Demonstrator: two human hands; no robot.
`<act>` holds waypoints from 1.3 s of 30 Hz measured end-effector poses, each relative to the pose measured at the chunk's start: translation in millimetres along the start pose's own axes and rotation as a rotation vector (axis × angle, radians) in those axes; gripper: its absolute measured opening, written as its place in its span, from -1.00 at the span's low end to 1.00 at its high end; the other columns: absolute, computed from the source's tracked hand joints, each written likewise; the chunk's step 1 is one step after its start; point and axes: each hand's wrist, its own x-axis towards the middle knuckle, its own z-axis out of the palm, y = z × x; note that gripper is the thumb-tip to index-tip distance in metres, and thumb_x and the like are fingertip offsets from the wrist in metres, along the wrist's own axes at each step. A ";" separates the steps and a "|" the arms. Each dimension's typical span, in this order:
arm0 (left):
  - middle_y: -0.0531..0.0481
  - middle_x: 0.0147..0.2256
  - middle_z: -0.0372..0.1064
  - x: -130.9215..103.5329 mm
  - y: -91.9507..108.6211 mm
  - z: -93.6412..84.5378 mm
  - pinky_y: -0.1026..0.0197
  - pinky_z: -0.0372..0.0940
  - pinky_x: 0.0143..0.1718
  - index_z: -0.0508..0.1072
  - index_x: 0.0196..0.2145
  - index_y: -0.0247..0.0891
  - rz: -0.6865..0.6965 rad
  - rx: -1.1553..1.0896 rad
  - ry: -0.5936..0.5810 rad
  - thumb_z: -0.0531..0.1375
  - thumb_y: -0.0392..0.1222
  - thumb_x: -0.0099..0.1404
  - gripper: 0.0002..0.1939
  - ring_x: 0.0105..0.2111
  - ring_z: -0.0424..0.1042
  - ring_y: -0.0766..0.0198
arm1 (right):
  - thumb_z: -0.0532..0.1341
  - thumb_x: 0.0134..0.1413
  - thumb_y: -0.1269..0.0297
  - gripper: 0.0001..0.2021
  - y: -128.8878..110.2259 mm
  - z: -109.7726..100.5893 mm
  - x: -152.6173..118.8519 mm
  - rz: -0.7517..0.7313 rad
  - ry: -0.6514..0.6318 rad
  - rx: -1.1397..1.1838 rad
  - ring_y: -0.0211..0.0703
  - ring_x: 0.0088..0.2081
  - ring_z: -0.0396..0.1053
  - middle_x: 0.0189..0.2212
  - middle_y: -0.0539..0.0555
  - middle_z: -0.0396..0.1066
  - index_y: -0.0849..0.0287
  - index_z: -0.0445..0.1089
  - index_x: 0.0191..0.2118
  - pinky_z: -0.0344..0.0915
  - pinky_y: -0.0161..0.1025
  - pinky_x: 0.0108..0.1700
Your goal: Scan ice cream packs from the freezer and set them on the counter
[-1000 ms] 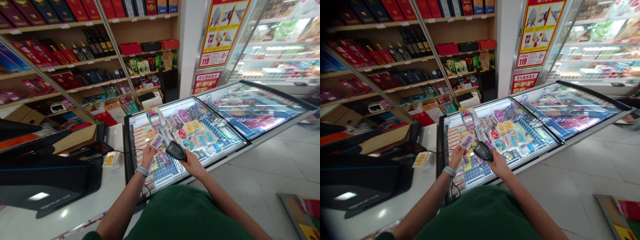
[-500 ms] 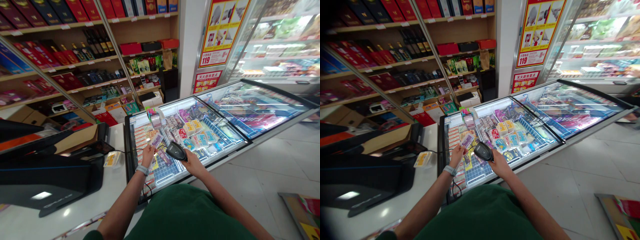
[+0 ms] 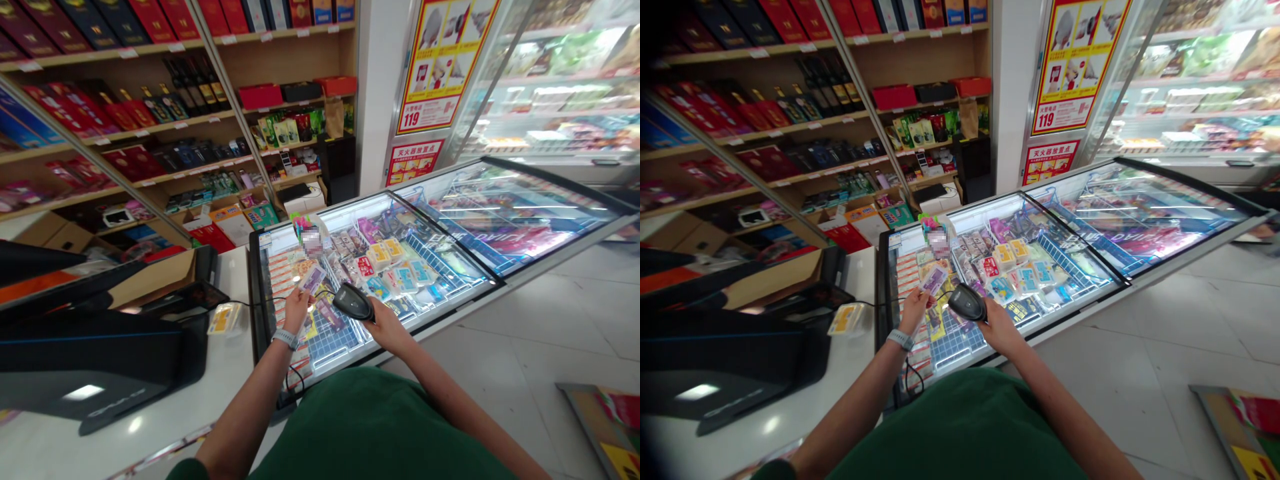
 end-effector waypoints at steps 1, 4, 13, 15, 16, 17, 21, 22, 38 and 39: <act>0.02 -0.57 0.41 0.4 0.2 0.0 0.28 0.26 -0.47 0.41 -0.41 -0.29 -0.001 -0.002 0.001 0.17 0.03 0.13 -0.70 -0.58 0.35 0.33 | 0.13 -0.05 0.48 -0.71 0.3 0.1 0.2 0.003 0.001 0.002 -0.06 -0.18 0.36 -0.25 0.11 0.39 0.16 0.22 -0.14 0.26 -0.18 -0.11; 0.01 -0.57 0.40 2.0 0.3 0.3 0.28 0.25 -0.47 0.39 -0.43 -0.29 -0.002 -0.006 0.008 0.17 0.04 0.13 -0.70 -0.57 0.35 0.33 | 0.11 -0.04 0.49 -0.69 1.3 0.5 0.7 -0.006 -0.003 0.009 -0.06 -0.16 0.35 -0.22 0.12 0.39 0.16 0.22 -0.11 0.26 -0.17 -0.10; 0.03 -0.56 0.39 3.5 0.4 -0.1 0.27 0.25 -0.46 0.36 -0.47 -0.28 -0.013 -0.019 0.019 0.16 0.05 0.13 -0.70 -0.57 0.35 0.34 | 0.11 -0.02 0.48 -0.70 1.6 -0.3 1.9 -0.010 0.002 0.031 -0.04 -0.14 0.35 -0.20 0.14 0.39 0.18 0.23 -0.10 0.26 -0.13 -0.07; 0.03 -0.56 0.39 3.2 0.0 -0.7 0.28 0.24 -0.45 0.35 -0.47 -0.28 -0.012 -0.020 0.021 0.16 0.04 0.13 -0.71 -0.57 0.34 0.35 | 0.12 -0.01 0.47 -0.70 2.3 -0.1 2.6 -0.004 0.005 0.039 -0.05 -0.13 0.35 -0.18 0.14 0.39 0.17 0.23 -0.09 0.26 -0.13 -0.06; 0.04 -0.56 0.39 3.1 -0.2 -0.9 0.28 0.24 -0.45 0.34 -0.47 -0.28 -0.012 -0.020 0.022 0.16 0.03 0.13 -0.71 -0.57 0.34 0.35 | 0.12 0.00 0.47 -0.70 2.9 0.1 3.0 -0.007 0.004 0.040 -0.05 -0.13 0.35 -0.18 0.13 0.39 0.17 0.24 -0.09 0.26 -0.14 -0.06; 0.04 -0.56 0.39 3.0 -0.3 -1.1 0.28 0.24 -0.45 0.34 -0.47 -0.28 -0.011 -0.020 0.023 0.16 0.03 0.13 -0.71 -0.57 0.34 0.36 | 0.13 0.00 0.47 -0.71 3.5 0.2 3.4 -0.015 0.004 0.041 -0.06 -0.14 0.35 -0.18 0.13 0.39 0.17 0.24 -0.10 0.26 -0.14 -0.06; 0.05 -0.57 0.39 2.6 -0.6 -2.5 0.28 0.23 -0.47 0.35 -0.44 -0.28 -0.017 -0.023 0.028 0.17 0.05 0.11 -0.70 -0.58 0.33 0.36 | 0.13 0.01 0.45 -0.72 5.5 0.6 4.1 -0.028 0.003 0.040 -0.05 -0.16 0.35 -0.21 0.13 0.39 0.17 0.24 -0.11 0.27 -0.15 -0.08; 0.05 -0.57 0.39 2.2 -0.7 -3.2 0.28 0.23 -0.47 0.35 -0.44 -0.28 -0.021 -0.025 0.029 0.17 0.05 0.11 -0.70 -0.59 0.33 0.36 | 0.13 0.01 0.45 -0.72 5.8 0.6 4.1 -0.021 0.004 0.039 -0.05 -0.15 0.35 -0.21 0.13 0.39 0.18 0.24 -0.10 0.27 -0.15 -0.08; 0.07 -0.59 0.35 -35.8 -30.2 -67.6 0.29 0.23 -0.45 0.35 -0.49 -0.30 -0.178 -0.096 0.186 0.20 0.11 0.05 -0.64 -0.59 0.30 0.39 | 0.12 -0.01 0.45 -0.70 9.7 2.9 6.1 0.004 -0.006 0.031 -0.04 -0.14 0.35 -0.19 0.14 0.39 0.17 0.25 -0.09 0.25 -0.16 -0.09; 0.08 -0.60 0.34 -40.1 -32.4 -73.6 0.29 0.23 -0.46 0.35 -0.49 -0.30 -0.194 -0.105 0.202 0.21 0.12 0.04 -0.63 -0.60 0.29 0.39 | 0.12 -0.01 0.45 -0.69 9.7 3.4 6.3 0.003 -0.012 0.030 -0.04 -0.14 0.35 -0.19 0.14 0.39 0.18 0.25 -0.08 0.25 -0.15 -0.09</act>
